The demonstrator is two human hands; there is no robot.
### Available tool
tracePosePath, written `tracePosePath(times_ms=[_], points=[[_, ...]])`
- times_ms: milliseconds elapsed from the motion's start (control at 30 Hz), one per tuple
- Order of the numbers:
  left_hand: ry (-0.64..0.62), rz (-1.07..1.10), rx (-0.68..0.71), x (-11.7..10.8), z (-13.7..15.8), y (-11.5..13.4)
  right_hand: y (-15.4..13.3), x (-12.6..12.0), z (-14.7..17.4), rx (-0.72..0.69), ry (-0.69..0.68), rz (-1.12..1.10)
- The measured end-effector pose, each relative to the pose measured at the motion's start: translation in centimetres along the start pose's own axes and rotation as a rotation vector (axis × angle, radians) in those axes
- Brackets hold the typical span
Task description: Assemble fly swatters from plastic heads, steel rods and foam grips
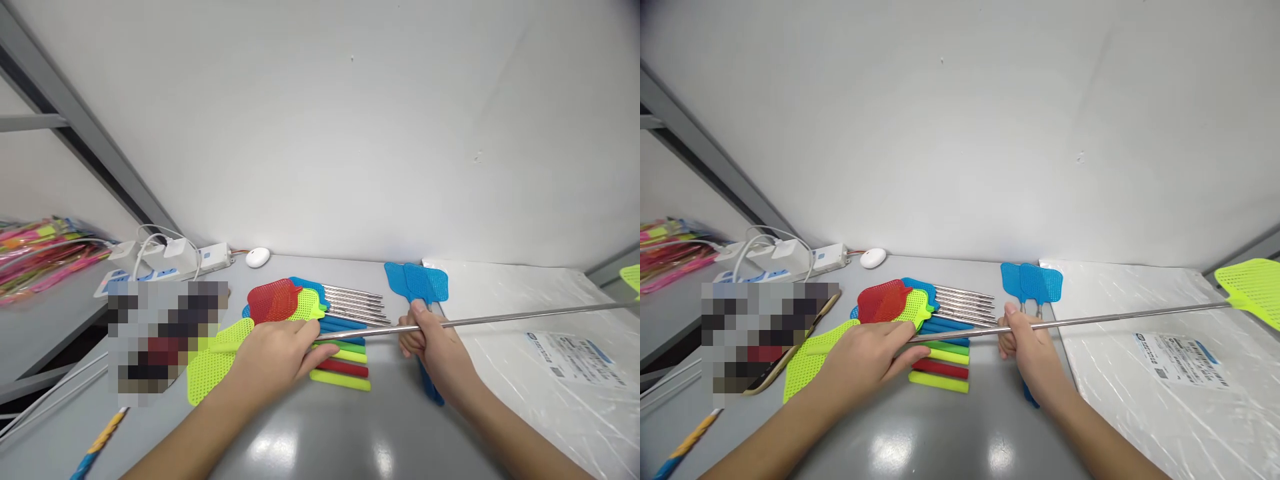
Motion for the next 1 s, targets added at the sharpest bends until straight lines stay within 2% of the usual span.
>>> tracePosePath(times_ms=[167, 367, 467, 567, 667, 900, 1000], points=[[0.021, -0.033, -0.024, -0.7, -0.3, -2.5, -0.2, 0.1, 0.9, 0.024, 0.051, 0.053], [0.057, -0.152, -0.116, -1.9, -0.3, -6.5, -3.0, -2.3, 0.5, -0.026, 0.254, -0.022], [0.069, -0.177, -0.181, -1.8, -0.2, -7.9, -3.9, -3.2, 0.2, -0.049, 0.271, -0.036], [0.116, -0.176, -0.222, -1.3, 0.0, -8.4, -4.1, -3.4, 0.0, -0.097, 0.201, -0.031], [0.15, -0.148, -0.166, -0.7, -0.1, -7.3, -3.5, -2.9, 0.0, -0.13, 0.148, -0.04], [0.281, -0.073, 0.023, -0.9, -0.5, -0.6, -1.0, -0.8, 0.7, -0.043, 0.101, -0.084], [0.288, -0.08, 0.064, -1.3, -0.4, -0.5, -0.8, -0.5, 1.4, -0.053, 0.125, -0.042]])
Point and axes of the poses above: each hand's wrist, its own z-axis away from the middle knuckle, its own x-axis out of the palm, y = z × x, the point moved 3 cm from there along -z, towards the middle knuckle, and after that the axes turned 4 degrees about -x, right-handed, at the moved point
